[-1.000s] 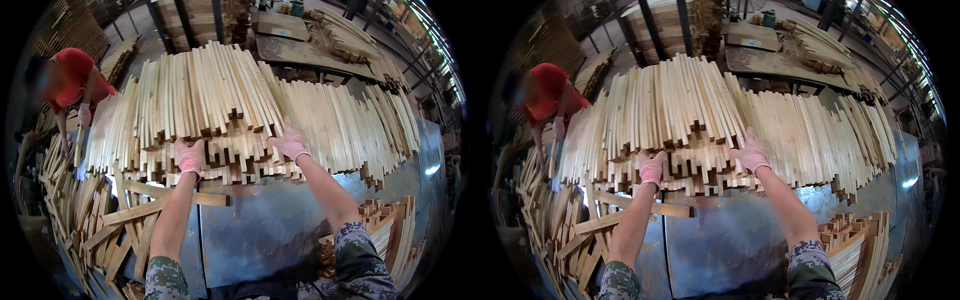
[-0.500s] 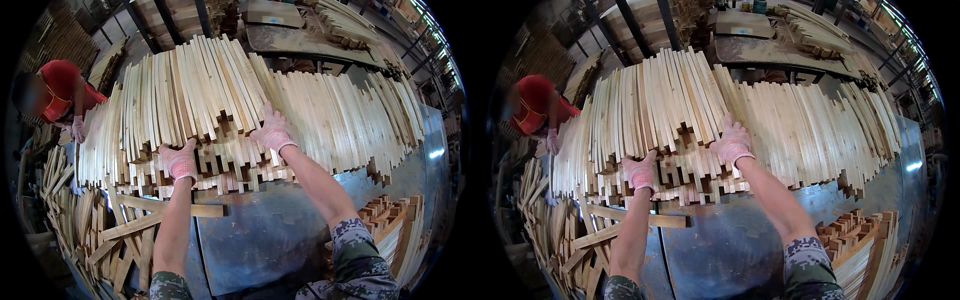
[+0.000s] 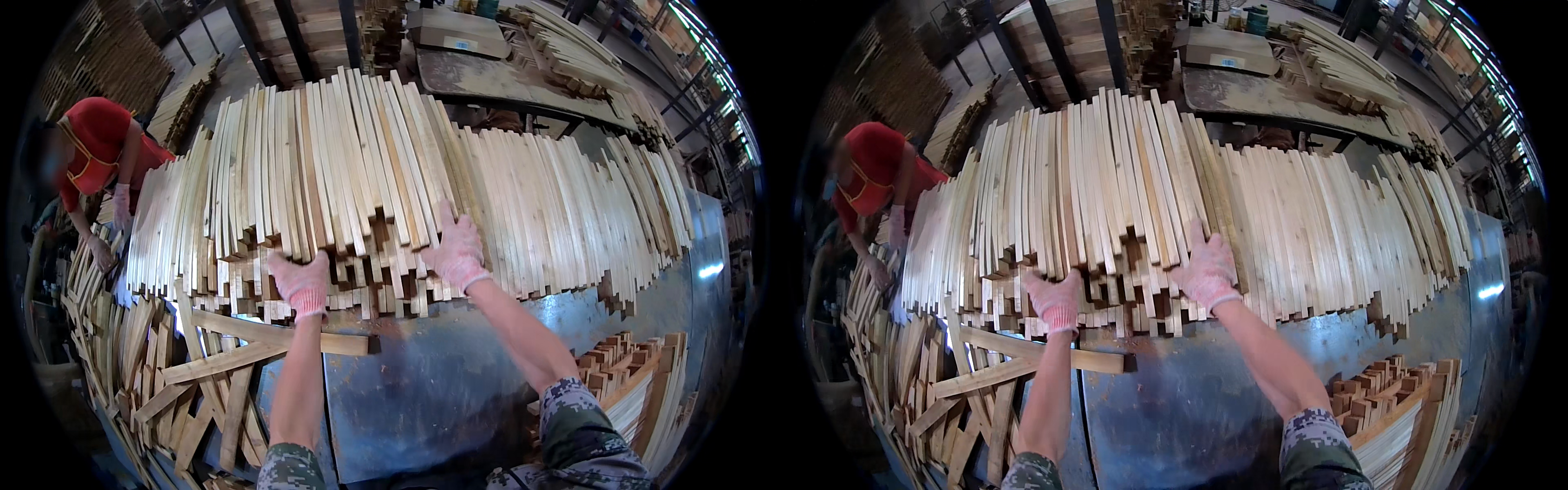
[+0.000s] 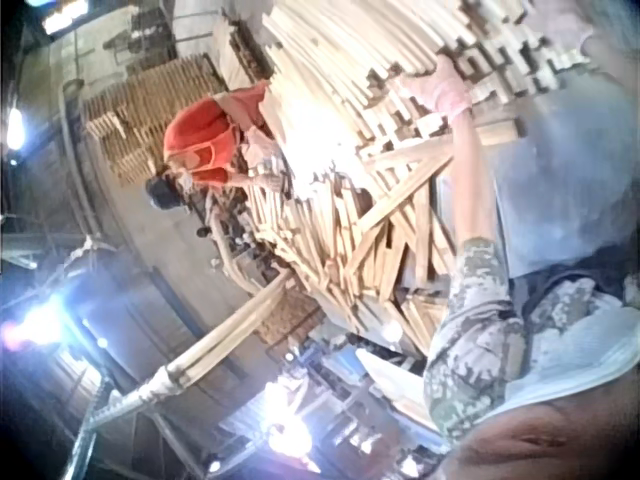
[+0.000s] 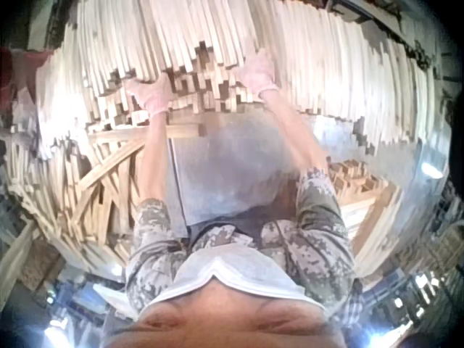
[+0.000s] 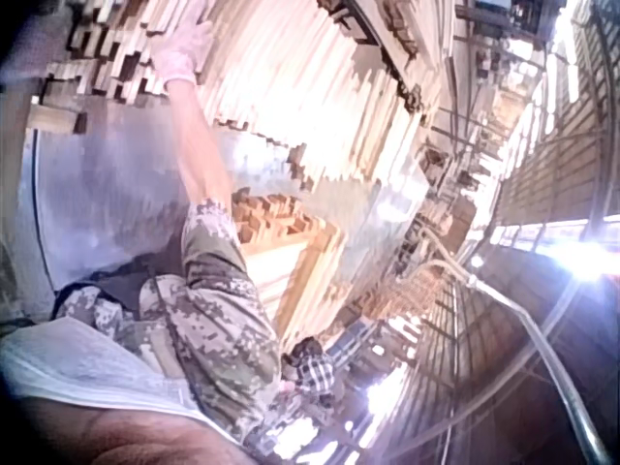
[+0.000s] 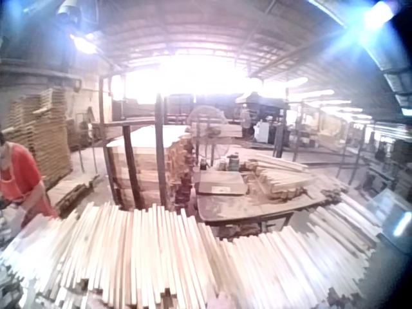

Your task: The person picks up bundles of light-colored wooden planks from a metal table and places them onto a moving conveyor belt. The person repeatedly gathers the planks, aligns them, and transfers them to the belt, which transports them further into the workshop.

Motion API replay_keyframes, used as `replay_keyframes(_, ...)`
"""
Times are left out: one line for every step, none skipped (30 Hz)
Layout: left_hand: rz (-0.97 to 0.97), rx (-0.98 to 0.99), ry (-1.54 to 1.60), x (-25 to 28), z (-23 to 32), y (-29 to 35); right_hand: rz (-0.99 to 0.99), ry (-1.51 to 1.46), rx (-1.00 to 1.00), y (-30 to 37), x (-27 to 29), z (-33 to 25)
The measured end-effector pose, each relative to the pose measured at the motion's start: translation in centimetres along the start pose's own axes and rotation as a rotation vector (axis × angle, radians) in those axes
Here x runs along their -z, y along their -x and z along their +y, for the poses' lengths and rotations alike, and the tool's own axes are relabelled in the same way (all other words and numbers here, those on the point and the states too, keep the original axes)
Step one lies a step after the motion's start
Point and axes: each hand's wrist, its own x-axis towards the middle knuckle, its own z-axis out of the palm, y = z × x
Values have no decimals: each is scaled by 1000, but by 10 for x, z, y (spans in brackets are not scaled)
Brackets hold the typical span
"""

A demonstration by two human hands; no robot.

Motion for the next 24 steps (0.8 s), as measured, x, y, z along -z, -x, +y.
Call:
replay_keyframes(-15,4,-3,6,-13,11,5,-22,4,18,-7,7)
replay_keyframes(-14,-21,8,13,-28,26,7,-25,7,38,-14,14)
replay_keyframes(-3,-53,19,21,-43,41,3,-35,5,58,-20,22)
replay_keyframes(13,-63,20,30,-57,57,0,-47,0,80,-27,30)
replay_keyframes(23,-58,3,39,-71,74,11,-76,0,104,-35,38)
replay_keyframes(0,-45,50,52,-85,92,18,-79,-8,128,-44,45)
replay_keyframes(-26,-22,77,64,-98,110,44,-99,-8,152,-53,51)
replay_keyframes(-25,24,157,74,-109,128,65,-117,-16,176,-62,56)
replay_keyframes(-18,60,241,84,-121,142,52,-120,-41,199,-70,60)
replay_keyframes(-28,41,199,95,-132,154,36,-122,-68,221,-77,63)
replay_keyframes(-28,32,176,105,-143,166,-7,-106,-107,235,-80,66)
replay_keyframes(-20,-12,174,116,-153,174,-50,-133,-131,245,-82,68)
replay_keyframes(-72,-22,168,125,-164,175,-37,-152,-108,251,-83,70)
replay_keyframes(-112,-64,192,133,-173,170,-39,-151,-102,255,-82,72)
replay_keyframes(-157,-87,206,139,-182,162,-53,-144,-103,256,-79,74)
replay_keyframes(-283,-52,357,141,-187,144,-69,-159,-66,253,-76,78)
replay_keyframes(-337,2,457,142,-191,125,-98,-166,-34,247,-72,83)
replay_keyframes(-400,100,526,138,-193,102,-95,-188,32,243,-69,89)
replay_keyframes(-460,186,622,132,-193,79,-168,-340,29,236,-66,95)
replay_keyframes(-498,150,575,123,-191,58,-205,-503,59,228,-64,103)
replay_keyframes(-528,68,569,112,-186,40,-241,-666,91,219,-62,109)
replay_keyframes(-512,-18,466,96,-179,24,-57,-664,108,210,-66,111)
replay_keyframes(-493,-123,363,83,-173,13,-48,-645,109,198,-69,111)
replay_keyframes(-568,-68,445,77,-168,2,-54,-638,71,183,-71,112)
